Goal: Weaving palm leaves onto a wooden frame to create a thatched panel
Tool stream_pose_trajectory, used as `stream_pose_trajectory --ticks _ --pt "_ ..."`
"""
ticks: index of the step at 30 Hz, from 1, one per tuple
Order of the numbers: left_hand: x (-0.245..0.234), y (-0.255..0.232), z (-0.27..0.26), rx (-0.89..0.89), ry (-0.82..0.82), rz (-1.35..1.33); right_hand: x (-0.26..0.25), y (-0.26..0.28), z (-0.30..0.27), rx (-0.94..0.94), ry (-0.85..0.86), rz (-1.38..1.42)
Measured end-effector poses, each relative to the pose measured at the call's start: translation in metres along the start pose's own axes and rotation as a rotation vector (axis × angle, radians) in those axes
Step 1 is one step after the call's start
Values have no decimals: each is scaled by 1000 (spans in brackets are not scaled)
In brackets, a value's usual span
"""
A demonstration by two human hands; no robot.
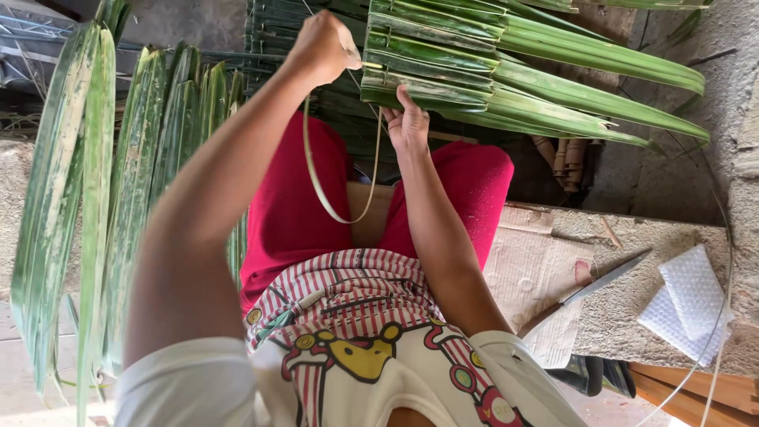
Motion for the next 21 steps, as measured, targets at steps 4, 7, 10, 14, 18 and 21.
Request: stream_pose_trajectory --ticks 4,7,10,14,18,21 --pt "38 38 40 -358 93 69 0 2 -5 -17 -62 -48" --pt "45 34 44 -485 125 129 3 3 -10 -19 -47 -47" --pt "48 30 43 -550 114 83 -2 -2 -7 -26 -60 -45" --pt "47 27 49 -566 136 106 -1 -1 -8 -20 -101 -33" --pt "51 41 67 -589 212 158 -4 -3 -6 -37 -77 -40" --pt "60 46 75 -594 271 203 -3 -1 -8 -25 -63 -49"
Point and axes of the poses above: each hand's wrist, its own z-axis towards the middle knuckle, its own x-axis out of the palm, y = z × x, the point moved 4 cm from there along z, towards the middle knuckle, and after that the axes turned 10 degrees about -z, right-handed, at the moved point
